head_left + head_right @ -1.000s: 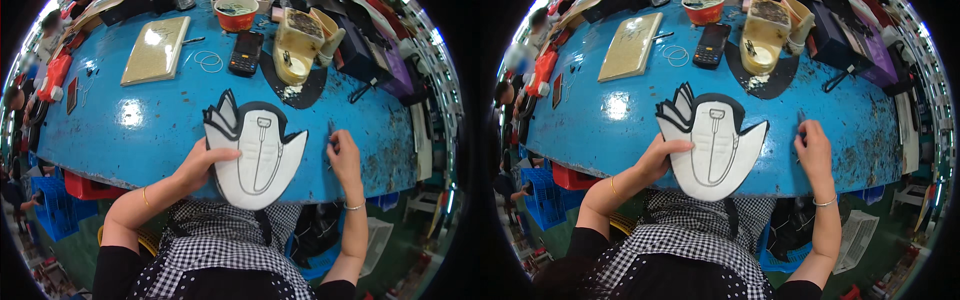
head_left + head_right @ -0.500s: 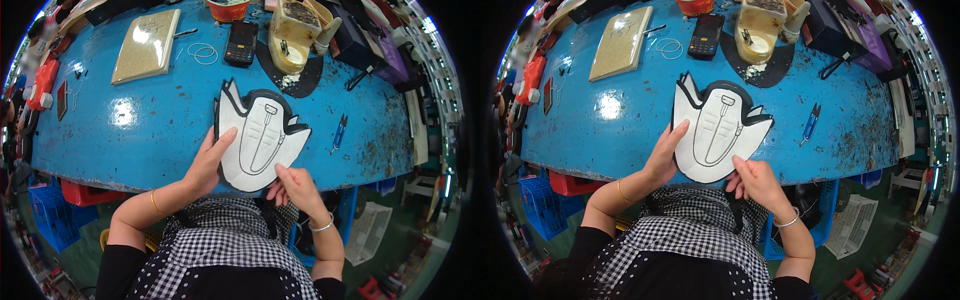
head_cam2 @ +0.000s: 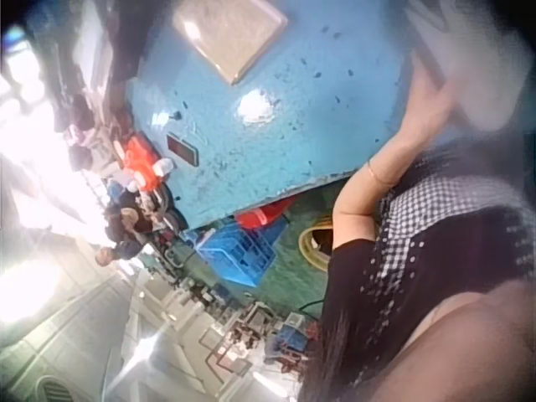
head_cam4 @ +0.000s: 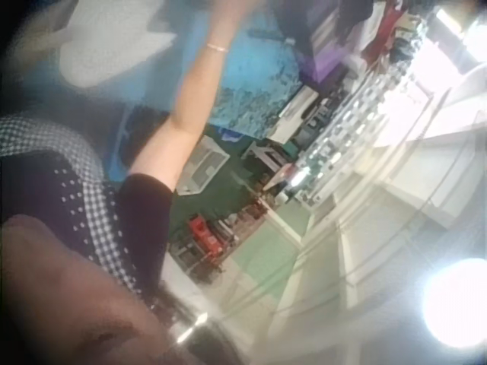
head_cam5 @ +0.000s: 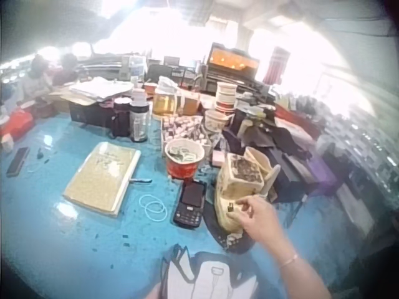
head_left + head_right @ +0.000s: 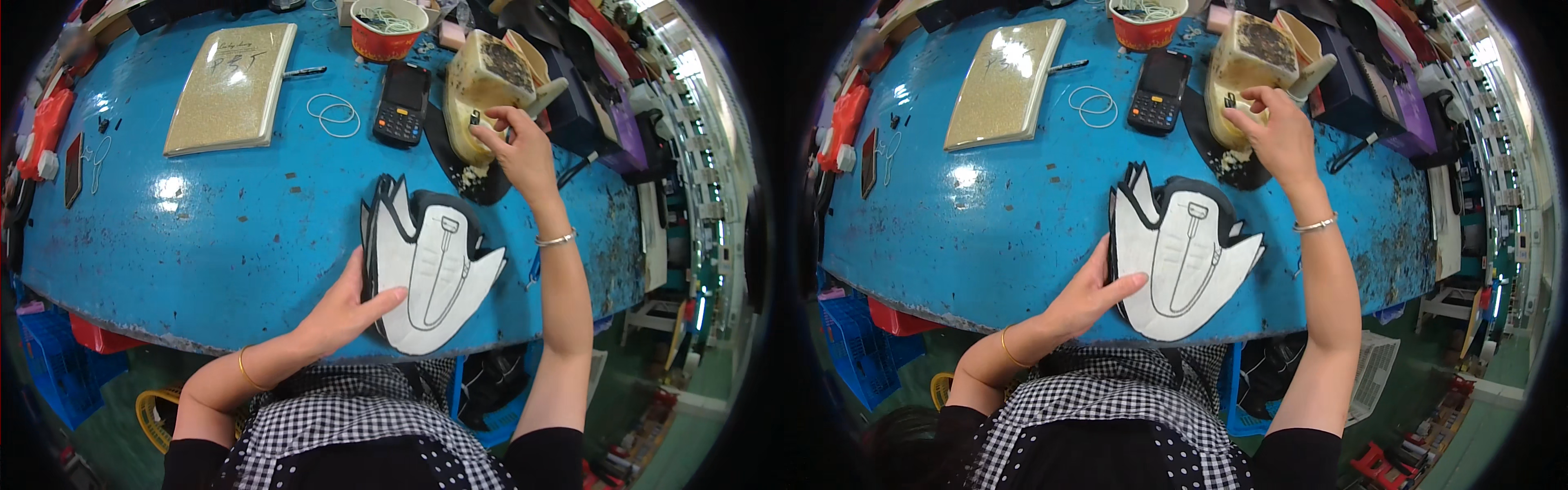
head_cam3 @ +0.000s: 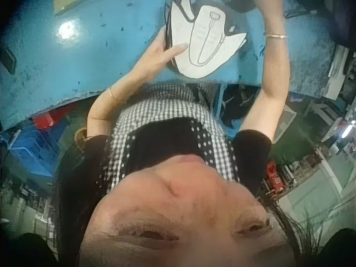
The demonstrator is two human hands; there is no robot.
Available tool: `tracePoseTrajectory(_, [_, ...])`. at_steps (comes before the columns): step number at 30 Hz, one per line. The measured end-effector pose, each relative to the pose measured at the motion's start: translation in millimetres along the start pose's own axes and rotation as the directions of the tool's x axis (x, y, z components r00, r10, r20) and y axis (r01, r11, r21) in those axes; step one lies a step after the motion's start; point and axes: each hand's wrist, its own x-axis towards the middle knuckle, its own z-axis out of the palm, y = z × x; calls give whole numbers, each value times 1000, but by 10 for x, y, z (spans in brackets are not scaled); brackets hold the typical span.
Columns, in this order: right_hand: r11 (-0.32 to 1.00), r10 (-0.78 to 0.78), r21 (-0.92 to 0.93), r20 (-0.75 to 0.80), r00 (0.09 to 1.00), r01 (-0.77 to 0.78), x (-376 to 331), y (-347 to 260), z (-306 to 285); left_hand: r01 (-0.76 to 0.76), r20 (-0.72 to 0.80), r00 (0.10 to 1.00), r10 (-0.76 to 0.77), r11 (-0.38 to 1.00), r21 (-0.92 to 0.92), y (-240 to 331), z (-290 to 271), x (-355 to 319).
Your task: Applying glue to shoe tongue components and preparing materials.
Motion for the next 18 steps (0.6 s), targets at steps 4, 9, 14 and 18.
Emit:
tracePoseTrajectory(4, [971,-125,-199,47,991,132,182,108,187,-6,68,998,0,996,93,78,-105,18])
tracePoseTrajectory(9, [876,182,434,105,978,-210,254,218,-73,-63,43,997,58,989,135,121,-164,58])
tracePoseTrajectory(14, [893,200,385,122,972,-232,88,387,-153,-66,20,998,63,960,273,193,-218,5])
tracePoseTrajectory(18, [923,127,364,12,992,-123,-13,415,-95,-51,-9,998,69,820,570,294,-243,-104])
